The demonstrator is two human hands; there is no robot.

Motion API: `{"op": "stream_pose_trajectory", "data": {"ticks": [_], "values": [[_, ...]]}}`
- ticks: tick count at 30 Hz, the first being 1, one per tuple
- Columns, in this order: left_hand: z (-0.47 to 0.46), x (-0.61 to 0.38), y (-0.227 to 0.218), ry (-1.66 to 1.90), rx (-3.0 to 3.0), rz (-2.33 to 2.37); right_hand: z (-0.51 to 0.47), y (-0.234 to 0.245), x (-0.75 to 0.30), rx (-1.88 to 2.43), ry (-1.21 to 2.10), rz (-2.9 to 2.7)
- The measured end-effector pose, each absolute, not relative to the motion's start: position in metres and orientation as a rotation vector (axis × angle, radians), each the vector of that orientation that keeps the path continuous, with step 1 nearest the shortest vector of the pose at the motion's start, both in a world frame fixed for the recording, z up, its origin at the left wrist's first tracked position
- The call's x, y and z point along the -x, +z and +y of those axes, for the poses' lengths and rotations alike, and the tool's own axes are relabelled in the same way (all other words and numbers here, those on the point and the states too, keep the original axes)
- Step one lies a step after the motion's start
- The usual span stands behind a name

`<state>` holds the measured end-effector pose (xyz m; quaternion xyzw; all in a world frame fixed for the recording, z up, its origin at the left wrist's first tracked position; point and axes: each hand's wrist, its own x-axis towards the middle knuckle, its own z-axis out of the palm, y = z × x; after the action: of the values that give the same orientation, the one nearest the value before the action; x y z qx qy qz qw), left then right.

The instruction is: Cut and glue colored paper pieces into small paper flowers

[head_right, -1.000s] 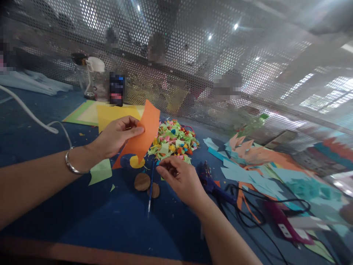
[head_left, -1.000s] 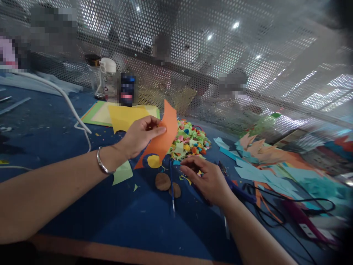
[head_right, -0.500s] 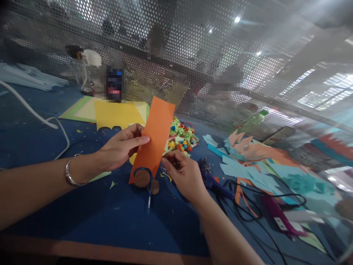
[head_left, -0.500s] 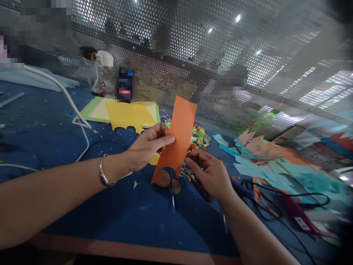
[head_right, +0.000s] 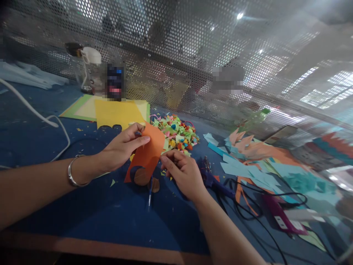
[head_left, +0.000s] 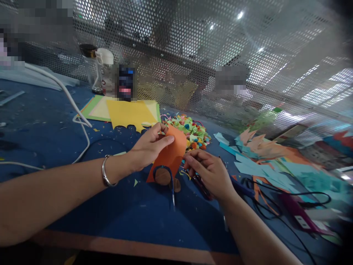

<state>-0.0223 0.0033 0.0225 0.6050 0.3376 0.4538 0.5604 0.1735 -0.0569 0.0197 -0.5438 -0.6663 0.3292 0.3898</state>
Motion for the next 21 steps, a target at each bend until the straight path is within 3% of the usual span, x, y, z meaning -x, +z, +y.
{"op": "stream_pose_trajectory", "data": {"ticks": [11,16,21], "values": [[0.005,0.028,0.033,0.848,-1.416,0.629,-0.058,0.018,-0.173,1.403,0.695,-1.658],[0.021,0.035,0.035,1.082,-1.191,0.642,-0.058,0.013,-0.171,1.409,0.588,-1.966],[0.034,0.038,0.016,0.985,-1.13,0.721,-0.059,0.011,-0.169,1.407,0.624,-2.307]]}}
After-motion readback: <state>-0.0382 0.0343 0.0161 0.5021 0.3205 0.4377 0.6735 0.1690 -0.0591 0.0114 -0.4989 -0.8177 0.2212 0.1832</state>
